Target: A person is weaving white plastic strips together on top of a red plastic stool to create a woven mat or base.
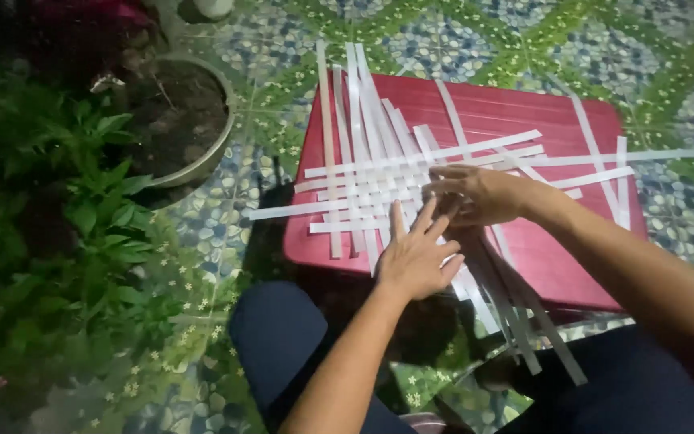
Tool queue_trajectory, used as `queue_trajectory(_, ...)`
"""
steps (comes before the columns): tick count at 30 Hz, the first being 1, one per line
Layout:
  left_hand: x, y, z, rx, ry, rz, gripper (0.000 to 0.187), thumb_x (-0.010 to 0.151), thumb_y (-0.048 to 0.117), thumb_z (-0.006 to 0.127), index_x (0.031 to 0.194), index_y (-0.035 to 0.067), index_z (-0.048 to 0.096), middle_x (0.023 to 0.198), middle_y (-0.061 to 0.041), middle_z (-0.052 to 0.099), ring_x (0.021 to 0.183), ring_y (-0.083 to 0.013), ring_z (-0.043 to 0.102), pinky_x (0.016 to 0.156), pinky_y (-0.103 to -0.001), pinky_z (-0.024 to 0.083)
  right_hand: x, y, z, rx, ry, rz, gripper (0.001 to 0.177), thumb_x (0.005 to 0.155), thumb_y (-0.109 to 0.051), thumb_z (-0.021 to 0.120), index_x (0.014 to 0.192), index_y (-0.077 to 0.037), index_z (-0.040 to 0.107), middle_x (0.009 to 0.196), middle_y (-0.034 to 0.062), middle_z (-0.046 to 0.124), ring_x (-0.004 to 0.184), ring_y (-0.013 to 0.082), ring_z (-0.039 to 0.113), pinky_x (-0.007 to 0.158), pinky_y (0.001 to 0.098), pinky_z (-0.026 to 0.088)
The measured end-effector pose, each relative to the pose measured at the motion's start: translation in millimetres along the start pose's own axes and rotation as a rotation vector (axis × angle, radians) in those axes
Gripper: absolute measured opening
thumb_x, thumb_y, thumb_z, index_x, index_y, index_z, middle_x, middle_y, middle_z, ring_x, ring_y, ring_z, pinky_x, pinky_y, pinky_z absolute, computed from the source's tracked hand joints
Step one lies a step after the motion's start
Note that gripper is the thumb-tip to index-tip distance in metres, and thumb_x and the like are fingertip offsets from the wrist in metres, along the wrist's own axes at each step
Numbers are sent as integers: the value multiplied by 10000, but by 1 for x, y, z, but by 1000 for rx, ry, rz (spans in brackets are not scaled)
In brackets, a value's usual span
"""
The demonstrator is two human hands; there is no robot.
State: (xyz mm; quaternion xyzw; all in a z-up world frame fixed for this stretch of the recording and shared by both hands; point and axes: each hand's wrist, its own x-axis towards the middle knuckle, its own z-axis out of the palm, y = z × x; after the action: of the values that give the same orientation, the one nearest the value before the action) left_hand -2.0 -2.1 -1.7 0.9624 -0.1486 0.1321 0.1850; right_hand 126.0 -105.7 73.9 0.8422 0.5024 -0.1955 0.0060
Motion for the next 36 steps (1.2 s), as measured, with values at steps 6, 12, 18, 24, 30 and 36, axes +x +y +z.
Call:
queue_trajectory(6, 0, -6, 15, 2, 39, 33, 352, 810, 400, 352, 947, 252, 640, 1071, -52, 565, 1256, -284, 340, 986, -684, 113, -3, -1, -15, 63, -83, 89, 672, 635, -27, 643, 1256, -209, 462, 1421, -8, 316, 1194, 327, 432, 864, 419, 513)
queue_trajectory(12, 1, -5, 10, -2, 43, 32, 351, 805, 389, 362, 974, 260, 641, 1170, -73, 546, 1305, -287, 288, 969, -697, 124, 0, 4, -12, 57, -46, 14, 697, 567, -17, 700, 1227, -130, 503, 1348, 113, 412, 1231, 355, 384, 934, 428, 449)
queue_trajectory(18, 1, -9, 28, -1, 71, 35, 329, 810, 392, 360, 960, 279, 630, 1055, -41, 574, 1225, -267, 382, 956, -714, 130, 1, 13, -3, -12, 37, -77, 632, 538, -75, 721, 1151, -95, 568, 1234, 143, 524, 1175, 361, 454, 955, 428, 425)
queue_trajectory(24, 1, -9, 27, -20, 59, 33, 331, 816, 375, 362, 1008, 290, 618, 1122, -41, 567, 1230, -275, 390, 949, -726, 124, 1, 14, 1, -52, 104, -115, 589, 523, -110, 746, 1095, -85, 610, 1197, 146, 553, 1112, 352, 515, 943, 406, 432)
queue_trajectory(30, 1, -8, 22, -22, 50, 26, 336, 822, 377, 358, 1029, 292, 608, 1157, -61, 568, 1244, -285, 391, 947, -730, 111, 5, 25, 2, -42, 110, -102, 582, 509, -172, 746, 1074, -101, 624, 1193, 134, 563, 1089, 353, 533, 933, 430, 443)
queue_trajectory(36, 1, -1, -6, -75, 36, 27, 310, 804, 329, 420, 997, 219, 637, 1345, -122, 407, 1326, -354, 228, 927, -737, 145, 11, 32, 11, -123, 101, -109, 508, 526, -216, 748, 1015, -126, 646, 1162, 112, 584, 1077, 335, 546, 868, 423, 489)
